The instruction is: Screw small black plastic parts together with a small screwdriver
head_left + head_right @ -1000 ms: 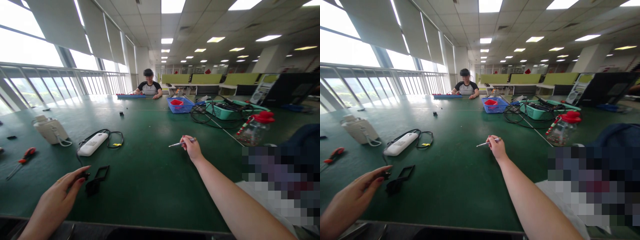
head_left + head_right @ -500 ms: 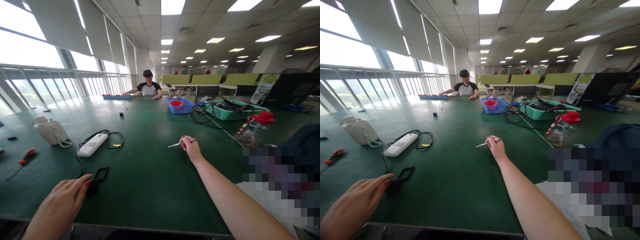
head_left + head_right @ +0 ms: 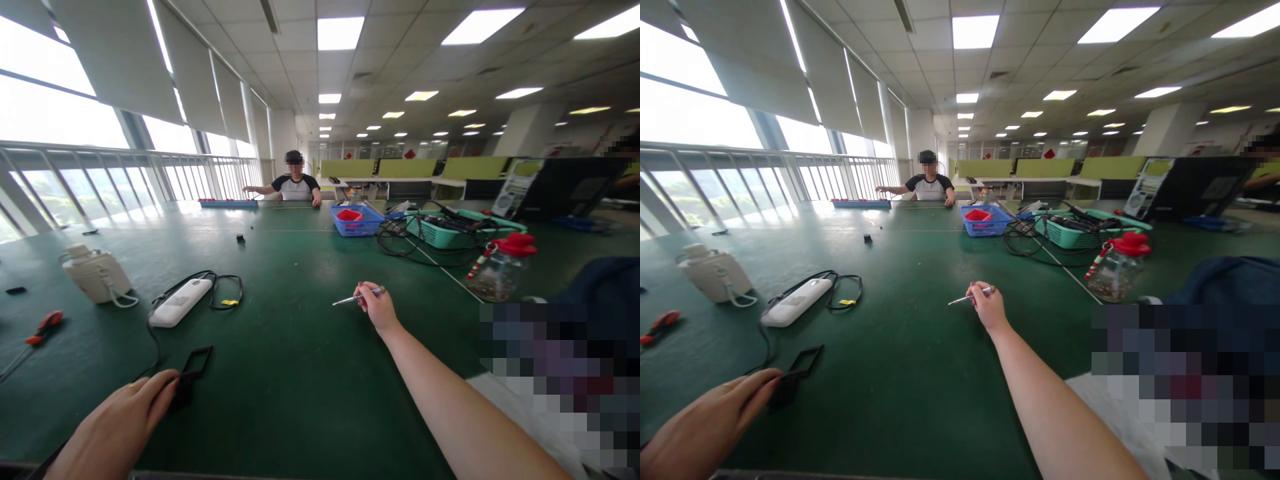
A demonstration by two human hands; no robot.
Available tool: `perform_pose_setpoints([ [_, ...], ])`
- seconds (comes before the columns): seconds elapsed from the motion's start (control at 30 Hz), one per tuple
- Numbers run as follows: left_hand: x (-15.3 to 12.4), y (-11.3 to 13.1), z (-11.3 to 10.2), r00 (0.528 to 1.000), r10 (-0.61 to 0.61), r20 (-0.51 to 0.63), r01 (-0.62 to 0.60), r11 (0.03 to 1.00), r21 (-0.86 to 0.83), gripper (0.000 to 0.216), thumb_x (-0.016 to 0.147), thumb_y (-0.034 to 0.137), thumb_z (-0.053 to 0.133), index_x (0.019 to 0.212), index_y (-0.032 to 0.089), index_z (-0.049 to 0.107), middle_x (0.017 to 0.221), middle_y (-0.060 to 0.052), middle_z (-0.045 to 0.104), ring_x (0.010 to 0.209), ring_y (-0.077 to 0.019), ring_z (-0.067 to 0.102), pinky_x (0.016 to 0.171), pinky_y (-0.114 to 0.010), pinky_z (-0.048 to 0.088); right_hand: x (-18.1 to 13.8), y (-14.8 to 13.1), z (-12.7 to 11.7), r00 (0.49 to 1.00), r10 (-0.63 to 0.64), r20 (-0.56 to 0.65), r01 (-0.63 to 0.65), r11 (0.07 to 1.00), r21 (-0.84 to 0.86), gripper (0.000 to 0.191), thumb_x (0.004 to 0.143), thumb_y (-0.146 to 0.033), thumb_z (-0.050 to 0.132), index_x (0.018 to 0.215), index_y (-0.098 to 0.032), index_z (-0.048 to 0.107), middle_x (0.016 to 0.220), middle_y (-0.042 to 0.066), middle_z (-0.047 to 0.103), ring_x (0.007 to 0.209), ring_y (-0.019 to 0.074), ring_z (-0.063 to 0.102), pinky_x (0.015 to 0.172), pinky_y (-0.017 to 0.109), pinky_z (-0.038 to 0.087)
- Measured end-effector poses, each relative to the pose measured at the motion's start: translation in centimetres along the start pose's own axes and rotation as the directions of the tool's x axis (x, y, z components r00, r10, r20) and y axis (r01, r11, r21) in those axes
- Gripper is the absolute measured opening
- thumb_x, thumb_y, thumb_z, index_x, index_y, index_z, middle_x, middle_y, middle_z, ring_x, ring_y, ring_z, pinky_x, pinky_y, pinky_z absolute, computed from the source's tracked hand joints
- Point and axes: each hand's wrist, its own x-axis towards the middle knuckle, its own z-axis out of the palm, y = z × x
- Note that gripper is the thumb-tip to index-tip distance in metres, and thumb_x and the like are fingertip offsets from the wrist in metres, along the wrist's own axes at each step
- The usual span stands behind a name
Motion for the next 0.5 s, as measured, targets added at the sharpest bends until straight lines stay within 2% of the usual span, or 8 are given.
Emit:
perform_pose_setpoints([
  [0.13, 0.39, -0.20, 0.14, 1.000, 0.014, 0.003, -0.014, 0.999, -0.032, 0.043, 0.087, 0.049, 0.043, 0.111, 0.024, 0.068, 0.098, -0.007, 0.073, 0.087, -0.0243, 0.068, 0.083, -0.036, 0.051, -0.07, -0.11, 0.03, 1.000, 0.000, -0.009, 0.000, 1.000, 0.005, 0.033, 0.084, -0.041, 0.055, 0.060, -0.019, 0.060, 0.048, -0.003, 0.047, 0.044, 0.0115, 0.042, 0.042, 0.024, 0.030],
  [0.5, 0.39, -0.82, 0.66, 1.000, 0.013, 0.015, -0.012, 0.999, -0.043, 0.044, 0.087, 0.052, 0.043, 0.115, 0.026, 0.067, 0.098, -0.005, 0.071, 0.087, -0.0237, 0.067, 0.081, -0.036, 0.051, -0.82, -0.88, -0.04, 1.000, 0.017, -0.004, -0.017, 0.999, 0.038, 0.034, 0.084, -0.044, 0.056, 0.060, -0.019, 0.061, 0.050, -0.002, 0.047, 0.046, 0.0115, 0.042, 0.042, 0.023, 0.030],
])
